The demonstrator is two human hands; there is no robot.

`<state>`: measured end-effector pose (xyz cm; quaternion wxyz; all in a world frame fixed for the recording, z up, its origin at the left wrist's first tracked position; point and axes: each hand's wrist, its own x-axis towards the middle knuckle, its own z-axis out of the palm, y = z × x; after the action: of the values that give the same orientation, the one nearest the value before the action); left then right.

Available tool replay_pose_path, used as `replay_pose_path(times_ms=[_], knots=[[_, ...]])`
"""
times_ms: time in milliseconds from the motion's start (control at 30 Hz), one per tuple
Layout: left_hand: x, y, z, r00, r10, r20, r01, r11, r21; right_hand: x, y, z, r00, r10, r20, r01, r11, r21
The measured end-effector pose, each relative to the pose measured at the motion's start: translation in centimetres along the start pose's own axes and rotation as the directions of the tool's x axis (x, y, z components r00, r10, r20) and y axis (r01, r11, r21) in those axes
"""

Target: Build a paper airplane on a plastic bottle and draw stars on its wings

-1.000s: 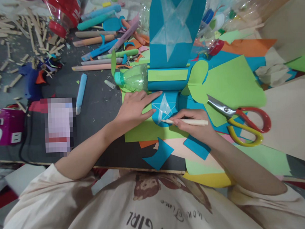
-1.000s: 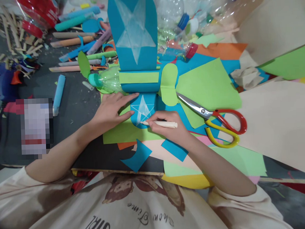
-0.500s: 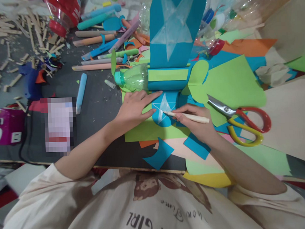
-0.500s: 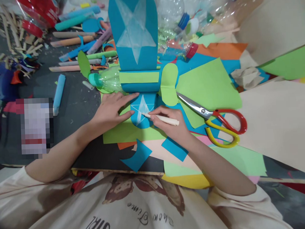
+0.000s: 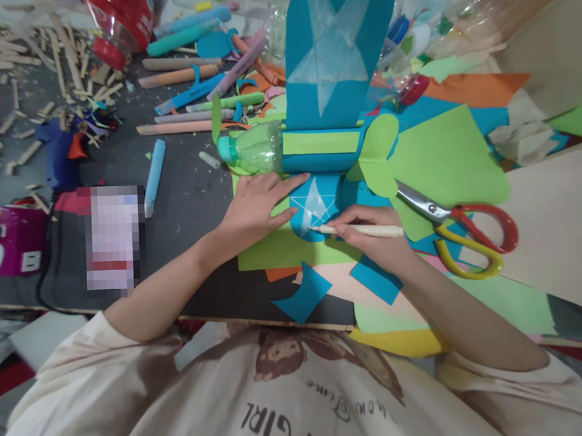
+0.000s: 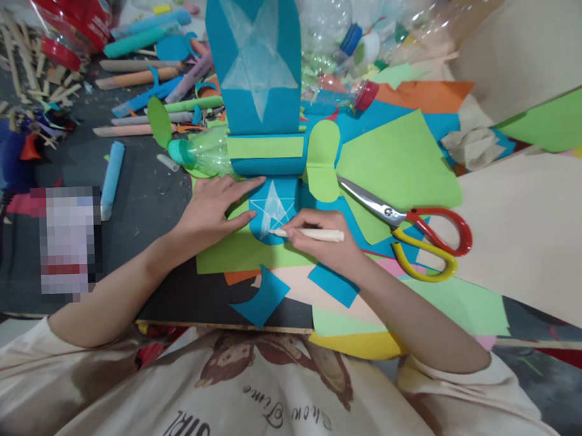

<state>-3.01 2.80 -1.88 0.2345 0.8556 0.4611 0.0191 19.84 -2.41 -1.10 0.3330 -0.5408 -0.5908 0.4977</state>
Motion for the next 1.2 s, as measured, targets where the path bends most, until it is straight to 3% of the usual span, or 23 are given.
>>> replay_pose_path(times_ms=[133,700,900,1200], knots=[[0.04,-0.07,0.03,1.000,-0.007,0.007,0.007,1.000,0.006,-0.01,0.38,-0.05,0.997,-0.017,-0.080,0.021,0.999,0.040],[-0.03,0.07,0.00,1.000,-0.004,0.001,0.004,1.000,-0.012,-0.02,-0.21,-0.11,1.000,0.006,0.009,-0.006,0.999,-0.042],[-0.03,0.05,-0.15,1.000,-0.009,0.010,0.009,1.000,-0.011,-0.12,0.19,-0.05,0.993,-0.026,-0.119,0.028,1.000,0.012],[0.04,0.60,-0.48,0.996,-0.063,0.057,0.064,0.998,-0.001,0.01,-0.06,-0.07,0.996,-0.040,-0.076,0.036,0.998,-0.057]])
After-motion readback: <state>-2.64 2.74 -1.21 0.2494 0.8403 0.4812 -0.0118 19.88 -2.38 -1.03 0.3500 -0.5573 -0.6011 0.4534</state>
